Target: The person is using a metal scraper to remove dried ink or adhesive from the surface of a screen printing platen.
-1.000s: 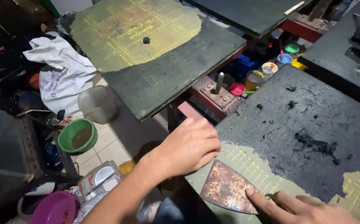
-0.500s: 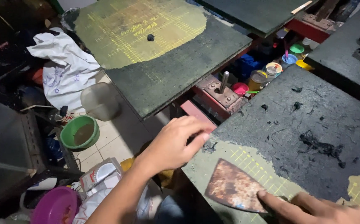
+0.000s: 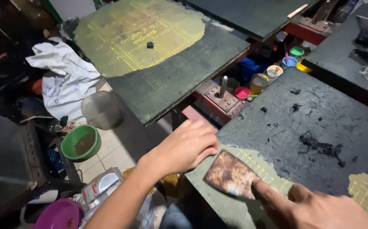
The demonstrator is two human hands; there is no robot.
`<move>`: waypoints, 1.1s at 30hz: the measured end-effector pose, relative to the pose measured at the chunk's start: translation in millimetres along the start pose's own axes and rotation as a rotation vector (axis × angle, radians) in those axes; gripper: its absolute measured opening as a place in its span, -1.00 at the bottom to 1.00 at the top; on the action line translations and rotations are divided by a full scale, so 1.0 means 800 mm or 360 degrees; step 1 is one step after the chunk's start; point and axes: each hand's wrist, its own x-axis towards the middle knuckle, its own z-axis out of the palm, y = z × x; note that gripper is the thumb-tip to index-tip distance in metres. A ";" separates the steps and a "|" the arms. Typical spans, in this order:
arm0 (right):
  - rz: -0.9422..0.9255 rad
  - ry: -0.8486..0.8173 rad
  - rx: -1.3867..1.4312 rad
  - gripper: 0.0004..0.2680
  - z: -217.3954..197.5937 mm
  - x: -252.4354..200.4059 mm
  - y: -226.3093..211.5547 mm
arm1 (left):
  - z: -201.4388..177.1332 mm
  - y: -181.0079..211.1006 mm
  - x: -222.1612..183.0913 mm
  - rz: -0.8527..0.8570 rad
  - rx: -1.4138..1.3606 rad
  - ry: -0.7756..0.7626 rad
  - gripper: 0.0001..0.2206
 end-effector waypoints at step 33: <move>0.0038 0.0193 0.0277 -0.63 -0.072 -0.035 -0.037 | -0.006 -0.012 -0.021 -0.0592 -0.0248 0.0213 -0.72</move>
